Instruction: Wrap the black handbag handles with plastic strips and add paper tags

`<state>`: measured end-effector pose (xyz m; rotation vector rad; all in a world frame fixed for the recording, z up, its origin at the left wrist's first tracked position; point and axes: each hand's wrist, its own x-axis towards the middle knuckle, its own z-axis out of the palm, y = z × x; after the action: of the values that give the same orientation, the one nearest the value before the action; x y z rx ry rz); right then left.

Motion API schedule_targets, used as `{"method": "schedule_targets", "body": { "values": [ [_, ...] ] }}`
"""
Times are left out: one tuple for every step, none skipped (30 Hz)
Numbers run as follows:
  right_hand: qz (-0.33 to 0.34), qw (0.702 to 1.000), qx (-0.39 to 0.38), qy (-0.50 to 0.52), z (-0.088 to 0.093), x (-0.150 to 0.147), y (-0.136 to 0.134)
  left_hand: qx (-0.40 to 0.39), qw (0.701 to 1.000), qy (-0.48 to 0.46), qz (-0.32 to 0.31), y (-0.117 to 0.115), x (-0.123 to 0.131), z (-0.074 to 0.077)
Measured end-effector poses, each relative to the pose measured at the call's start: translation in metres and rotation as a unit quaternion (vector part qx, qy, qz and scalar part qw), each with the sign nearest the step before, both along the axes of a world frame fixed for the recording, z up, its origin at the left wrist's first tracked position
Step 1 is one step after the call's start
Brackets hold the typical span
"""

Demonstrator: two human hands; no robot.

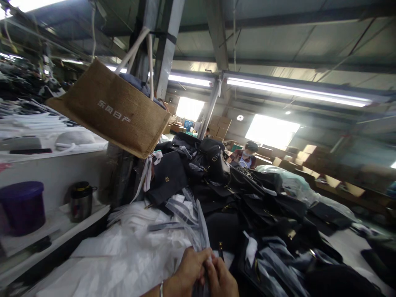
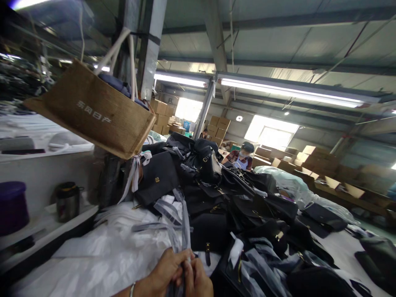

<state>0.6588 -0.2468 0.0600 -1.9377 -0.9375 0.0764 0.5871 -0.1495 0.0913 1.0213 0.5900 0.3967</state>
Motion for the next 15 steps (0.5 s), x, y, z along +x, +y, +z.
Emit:
{"method": "schedule_targets", "body": {
  "values": [
    [0.008, 1.0, 0.0, 0.013, 0.001, 0.001, 0.001, -0.008, 1.0, -0.001, 0.0, 0.001, -0.002, 0.003],
    [0.021, 0.999, 0.0, 0.031, 0.004, 0.0, 0.003, -0.012, 1.0, -0.001, 0.0, 0.002, -0.003, 0.006],
    [0.039, 0.998, 0.003, 0.057, 0.009, -0.001, 0.004, -0.015, 1.0, 0.002, 0.002, 0.004, -0.004, 0.01],
    [0.06, 0.994, 0.011, 0.088, 0.016, -0.004, 0.005, -0.017, 1.0, 0.005, 0.005, 0.007, -0.006, 0.015],
    [0.083, 0.989, 0.024, 0.122, 0.023, -0.007, 0.006, -0.018, 1.0, 0.006, 0.009, 0.009, -0.007, 0.021],
    [0.108, 0.981, 0.038, 0.159, 0.032, -0.012, 0.007, -0.019, 1.0, 0.005, 0.011, 0.012, -0.009, 0.028],
    [0.127, 0.972, 0.053, 0.191, 0.042, -0.016, 0.007, -0.02, 1.0, 0.002, 0.011, 0.016, -0.01, 0.034],
    [0.147, 0.962, 0.058, 0.221, 0.05, -0.021, 0.007, -0.023, 1.0, -0.005, 0.005, 0.02, -0.011, 0.04],
    [0.167, 0.95, 0.054, 0.257, 0.058, -0.024, 0.007, -0.03, 0.999, -0.013, -0.003, 0.025, -0.012, 0.046],
    [0.178, 0.941, 0.043, 0.284, 0.064, -0.027, 0.006, -0.041, 0.999, -0.023, -0.01, 0.031, -0.012, 0.05],
    [0.198, 0.928, 0.028, 0.314, 0.068, -0.028, 0.003, -0.053, 0.998, -0.032, -0.013, 0.037, -0.012, 0.052],
    [0.22, 0.914, 0.009, 0.341, 0.071, -0.029, -0.001, -0.067, 0.997, -0.04, -0.015, 0.043, -0.012, 0.053],
    [0.241, 0.9, -0.013, 0.363, 0.072, -0.029, -0.007, -0.083, 0.995, -0.049, -0.013, 0.049, -0.012, 0.053],
    [0.259, 0.887, -0.035, 0.379, 0.072, -0.029, -0.015, -0.098, 0.994, -0.056, -0.007, 0.055, -0.012, 0.051],
    [0.27, 0.879, -0.057, 0.39, 0.072, -0.028, -0.025, -0.114, 0.991, -0.063, 0.001, 0.06, -0.013, 0.048]
  ]
}}
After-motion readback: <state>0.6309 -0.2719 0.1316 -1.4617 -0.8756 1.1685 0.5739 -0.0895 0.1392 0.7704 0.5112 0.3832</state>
